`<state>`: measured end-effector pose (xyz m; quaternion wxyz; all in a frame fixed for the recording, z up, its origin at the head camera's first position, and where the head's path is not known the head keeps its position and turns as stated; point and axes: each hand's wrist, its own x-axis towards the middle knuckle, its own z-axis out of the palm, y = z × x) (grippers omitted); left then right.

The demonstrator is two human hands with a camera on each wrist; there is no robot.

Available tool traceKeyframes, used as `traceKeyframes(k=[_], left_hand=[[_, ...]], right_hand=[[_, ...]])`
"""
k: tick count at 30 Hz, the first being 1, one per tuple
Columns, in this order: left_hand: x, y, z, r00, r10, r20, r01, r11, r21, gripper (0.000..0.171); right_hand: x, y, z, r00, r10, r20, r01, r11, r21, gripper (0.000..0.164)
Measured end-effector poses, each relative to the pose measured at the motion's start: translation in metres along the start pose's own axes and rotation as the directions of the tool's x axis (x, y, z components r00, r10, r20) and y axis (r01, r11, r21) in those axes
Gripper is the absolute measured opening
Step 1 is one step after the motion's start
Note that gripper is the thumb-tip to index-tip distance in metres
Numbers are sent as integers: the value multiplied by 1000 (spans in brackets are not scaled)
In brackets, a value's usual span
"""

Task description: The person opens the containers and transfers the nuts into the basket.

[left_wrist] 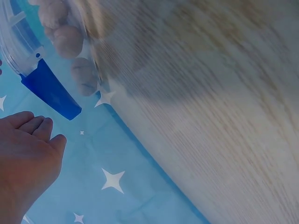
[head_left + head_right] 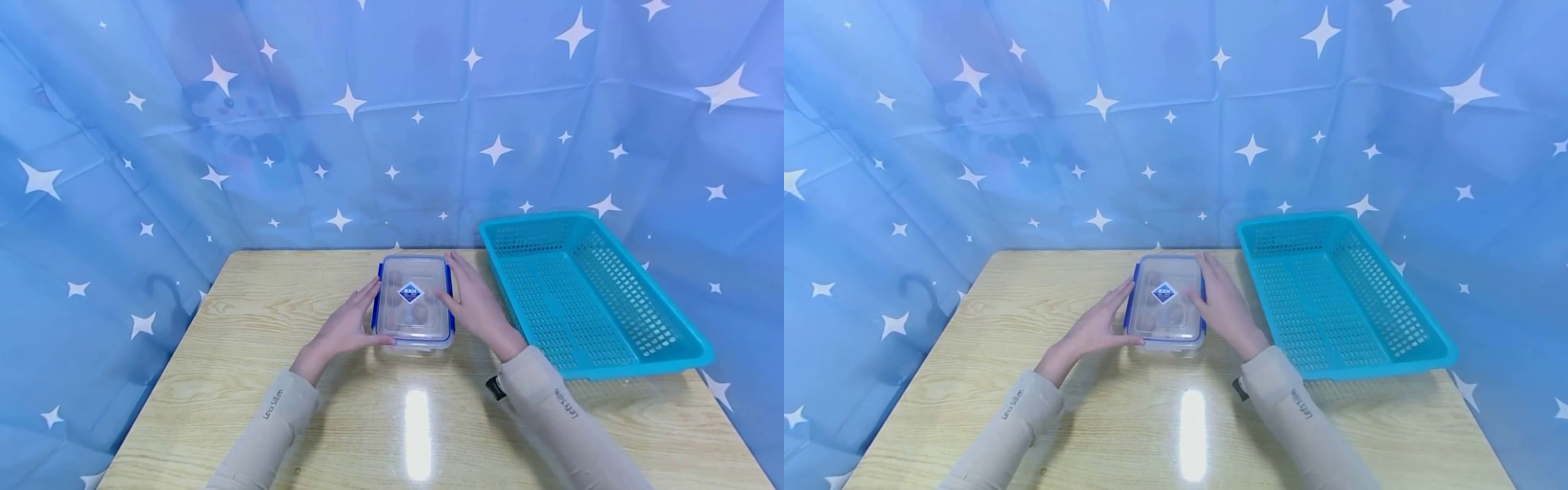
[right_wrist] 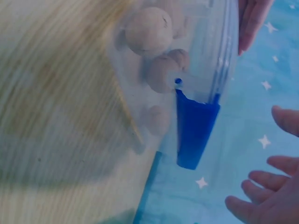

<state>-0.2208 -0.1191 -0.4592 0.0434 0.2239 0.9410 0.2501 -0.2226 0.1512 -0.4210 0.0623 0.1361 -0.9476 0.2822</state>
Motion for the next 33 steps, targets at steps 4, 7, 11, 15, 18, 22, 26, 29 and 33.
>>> traceKeyframes(k=[4,7,11,15,18,22,26,29,33], left_hand=[[-1,-3,0,1000,-15,6,15,1000,-6,119],[-1,-4,1,1000,-21,12,21,1000,-8,118],[-1,-6,2,1000,-13,14,13,1000,-14,118],[-2,-6,3,1000,-10,16,10,1000,-19,117],[-2,-5,3,1000,-15,20,16,1000,-23,116],[-1,-5,3,999,-28,27,28,999,-29,115],[-1,-5,4,999,-34,30,35,999,-23,115],[-1,-6,5,999,-36,33,36,999,-12,116],[0,-6,5,999,-35,31,35,999,-18,117]], right_hand=[[-1,1,7,1000,-8,-5,8,1000,10,73],[-1,4,11,1000,1,-3,-1,1000,14,73],[-1,8,17,1000,21,3,-21,999,25,73],[-2,10,22,999,36,7,-36,999,39,72],[-3,12,25,999,51,14,-51,997,52,71],[-4,15,28,996,78,31,-80,994,70,70],[-5,17,31,994,96,45,-99,992,76,69],[-6,19,34,994,101,45,-104,991,83,69],[-6,24,38,994,103,30,-105,990,97,67]])
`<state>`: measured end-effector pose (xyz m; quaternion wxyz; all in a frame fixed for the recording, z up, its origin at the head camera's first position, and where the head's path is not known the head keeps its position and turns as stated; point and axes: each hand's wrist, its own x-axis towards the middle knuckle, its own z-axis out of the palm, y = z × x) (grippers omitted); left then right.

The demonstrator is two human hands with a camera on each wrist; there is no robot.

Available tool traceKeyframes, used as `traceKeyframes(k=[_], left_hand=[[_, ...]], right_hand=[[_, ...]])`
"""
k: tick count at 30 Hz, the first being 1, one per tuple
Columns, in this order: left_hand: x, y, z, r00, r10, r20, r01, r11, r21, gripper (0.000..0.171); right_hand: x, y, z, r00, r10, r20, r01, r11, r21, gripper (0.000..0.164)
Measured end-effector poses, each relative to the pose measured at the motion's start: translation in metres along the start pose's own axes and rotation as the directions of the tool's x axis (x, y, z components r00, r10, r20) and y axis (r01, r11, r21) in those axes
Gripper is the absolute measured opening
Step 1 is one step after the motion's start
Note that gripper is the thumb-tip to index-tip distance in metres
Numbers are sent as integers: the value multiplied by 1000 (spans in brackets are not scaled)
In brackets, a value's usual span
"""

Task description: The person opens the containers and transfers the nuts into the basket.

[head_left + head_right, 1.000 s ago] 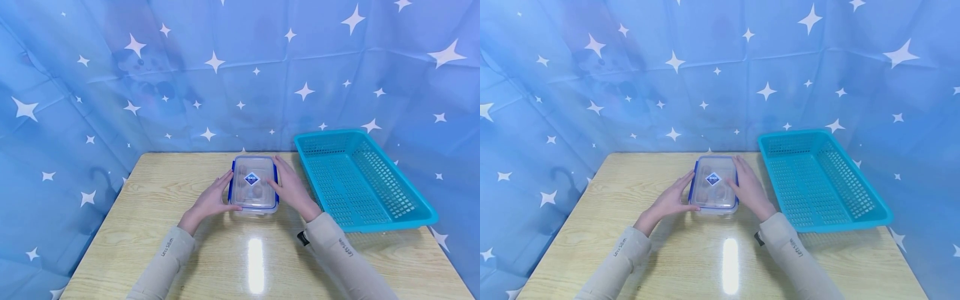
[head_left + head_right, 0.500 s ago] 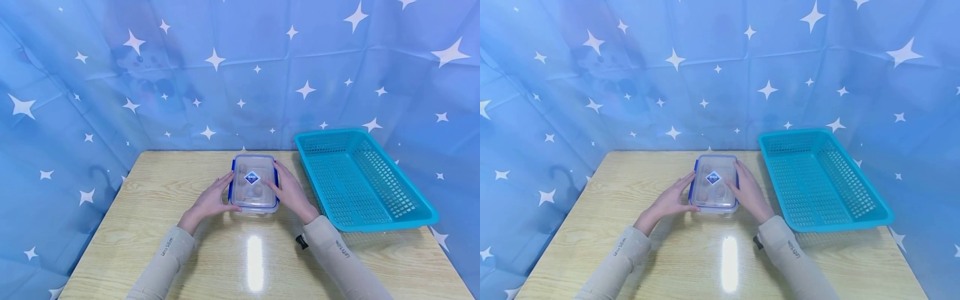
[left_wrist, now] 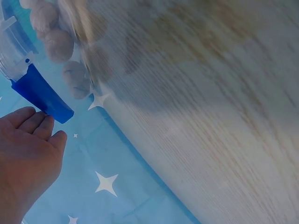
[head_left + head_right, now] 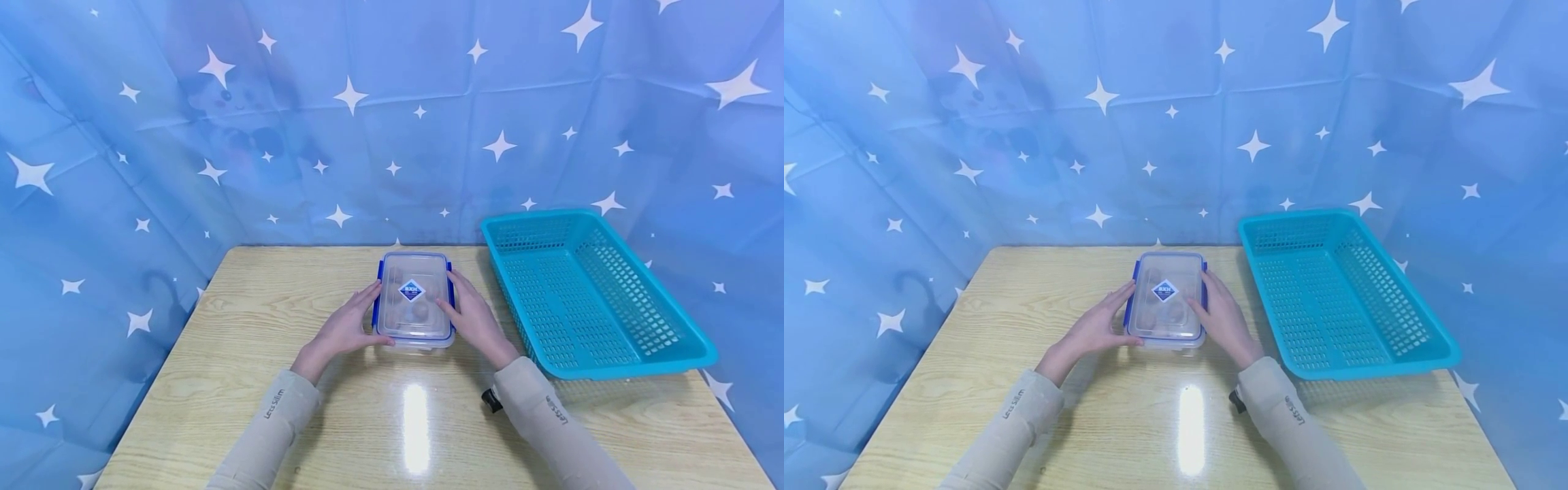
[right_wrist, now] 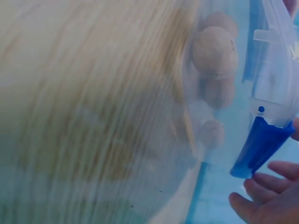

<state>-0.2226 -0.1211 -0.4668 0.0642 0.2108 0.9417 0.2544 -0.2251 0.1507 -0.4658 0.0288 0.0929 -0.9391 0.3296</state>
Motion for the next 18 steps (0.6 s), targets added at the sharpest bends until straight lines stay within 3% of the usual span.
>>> traceKeyframes(k=[14,18], left_hand=[[-3,5,-1,1000,-24,12,24,999,31,111],[-3,5,-1,1000,-24,9,23,999,43,109]], right_hand=[[0,7,8,999,10,-37,-8,998,64,64],[1,8,10,999,35,-35,-31,991,127,64]])
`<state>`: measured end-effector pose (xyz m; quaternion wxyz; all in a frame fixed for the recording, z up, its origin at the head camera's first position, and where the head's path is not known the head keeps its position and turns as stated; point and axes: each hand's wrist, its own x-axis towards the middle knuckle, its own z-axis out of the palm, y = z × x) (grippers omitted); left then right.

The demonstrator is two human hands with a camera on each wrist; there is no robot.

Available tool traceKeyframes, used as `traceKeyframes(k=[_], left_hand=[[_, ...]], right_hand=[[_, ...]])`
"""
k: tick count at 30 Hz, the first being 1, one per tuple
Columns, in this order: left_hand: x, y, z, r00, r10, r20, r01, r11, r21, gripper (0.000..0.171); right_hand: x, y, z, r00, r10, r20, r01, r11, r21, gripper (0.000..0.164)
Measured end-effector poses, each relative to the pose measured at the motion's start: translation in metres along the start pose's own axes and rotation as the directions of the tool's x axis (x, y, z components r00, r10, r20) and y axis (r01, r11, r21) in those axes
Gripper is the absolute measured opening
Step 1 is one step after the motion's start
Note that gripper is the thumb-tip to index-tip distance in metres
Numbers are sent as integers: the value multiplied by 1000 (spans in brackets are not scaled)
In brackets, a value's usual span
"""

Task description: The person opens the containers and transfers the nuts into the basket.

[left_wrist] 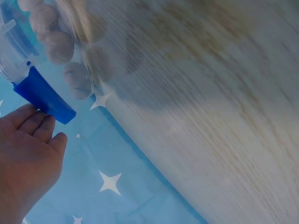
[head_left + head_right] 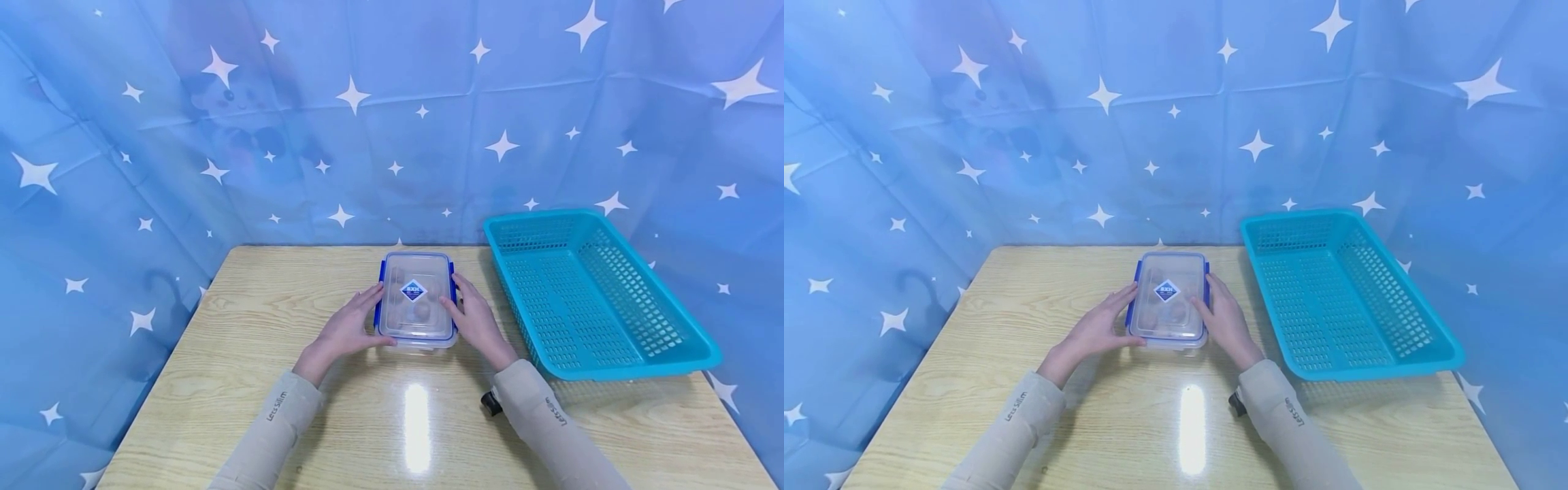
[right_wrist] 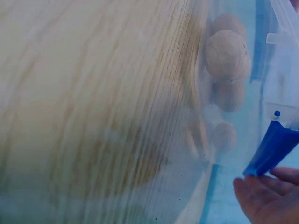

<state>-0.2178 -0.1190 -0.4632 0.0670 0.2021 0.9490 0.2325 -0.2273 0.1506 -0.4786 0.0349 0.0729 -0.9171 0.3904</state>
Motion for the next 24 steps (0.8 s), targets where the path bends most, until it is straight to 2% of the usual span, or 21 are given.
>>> traceKeyframes(k=[5,14,24], left_hand=[[0,1,0,1000,-6,3,6,1000,9,110],[0,2,1,1000,4,-10,-3,1000,25,111],[0,2,4,1000,3,-17,-2,999,42,110]], right_hand=[[2,1,1,999,35,3,-35,995,91,62],[2,3,2,995,97,-21,-92,980,176,59],[2,4,2,981,191,-17,-179,940,289,58]])
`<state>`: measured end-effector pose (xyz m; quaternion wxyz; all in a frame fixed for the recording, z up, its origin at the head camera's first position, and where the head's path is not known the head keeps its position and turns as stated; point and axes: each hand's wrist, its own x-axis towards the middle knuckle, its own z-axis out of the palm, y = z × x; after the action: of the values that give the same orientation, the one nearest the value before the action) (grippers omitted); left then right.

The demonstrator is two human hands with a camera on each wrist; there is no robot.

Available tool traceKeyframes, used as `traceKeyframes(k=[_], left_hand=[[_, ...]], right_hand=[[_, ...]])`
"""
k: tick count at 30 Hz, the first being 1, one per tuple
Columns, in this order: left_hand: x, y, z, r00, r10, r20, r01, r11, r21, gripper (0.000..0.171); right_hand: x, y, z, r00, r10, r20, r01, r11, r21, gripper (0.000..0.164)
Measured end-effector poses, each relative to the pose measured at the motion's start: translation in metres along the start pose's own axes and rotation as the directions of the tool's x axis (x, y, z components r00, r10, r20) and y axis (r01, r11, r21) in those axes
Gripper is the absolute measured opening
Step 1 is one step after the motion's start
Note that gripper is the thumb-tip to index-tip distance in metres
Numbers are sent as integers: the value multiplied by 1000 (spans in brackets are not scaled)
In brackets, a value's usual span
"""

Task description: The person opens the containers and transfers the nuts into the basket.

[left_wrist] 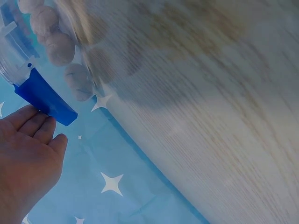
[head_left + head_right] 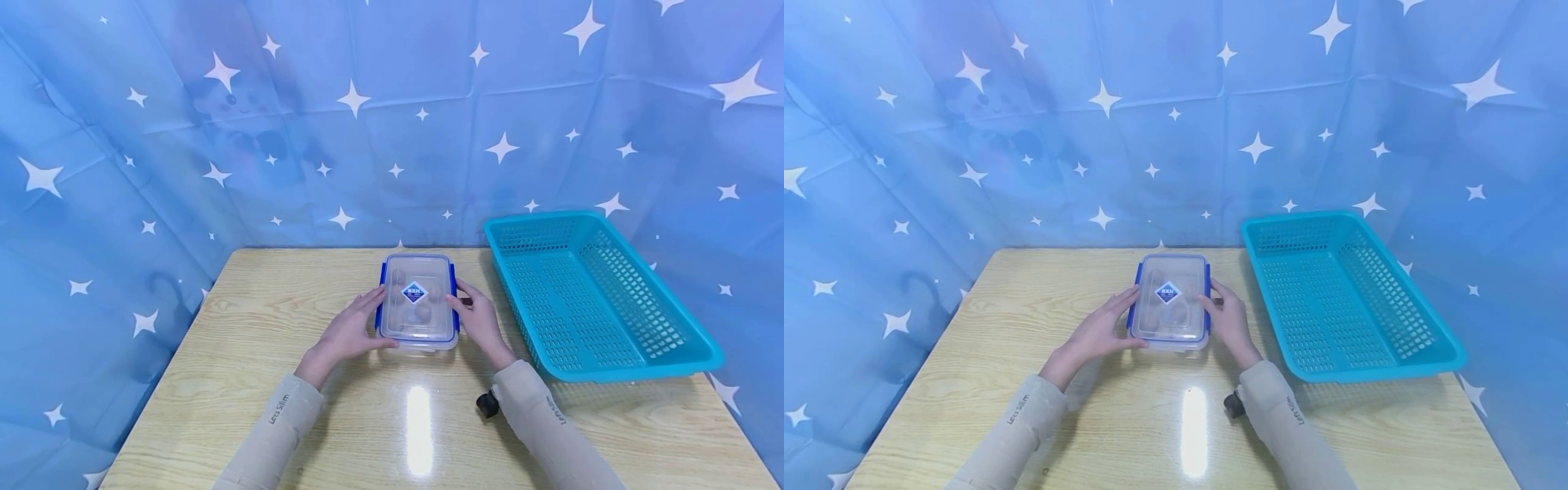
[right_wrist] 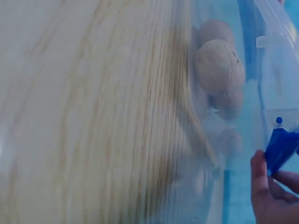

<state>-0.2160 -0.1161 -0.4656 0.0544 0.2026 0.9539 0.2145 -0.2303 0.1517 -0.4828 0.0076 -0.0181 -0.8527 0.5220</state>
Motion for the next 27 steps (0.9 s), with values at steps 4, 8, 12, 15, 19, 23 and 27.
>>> traceKeyframes(k=[4,8,12,15,19,23,27], left_hand=[[0,1,1,1000,-6,1,6,1000,2,110],[-1,2,1,1000,-10,4,10,1000,6,110],[-1,2,2,1000,-5,-5,5,1000,15,110],[0,2,3,1000,-4,-11,4,1000,15,110],[0,2,4,1000,-7,-13,7,1000,10,110],[-1,2,4,1000,-10,-13,10,1000,5,110],[-1,3,3,1000,-12,-13,12,1000,0,110]], right_hand=[[0,2,-1,1000,17,-5,-17,999,31,55],[2,6,0,999,37,-11,-36,999,40,54],[4,8,1,999,52,-16,-51,997,59,53],[4,9,1,998,54,-25,-52,996,77,52],[5,9,2,998,61,-32,-57,993,100,50],[5,8,2,997,73,-34,-68,990,124,49],[5,7,2,996,85,-29,-80,985,152,47]])
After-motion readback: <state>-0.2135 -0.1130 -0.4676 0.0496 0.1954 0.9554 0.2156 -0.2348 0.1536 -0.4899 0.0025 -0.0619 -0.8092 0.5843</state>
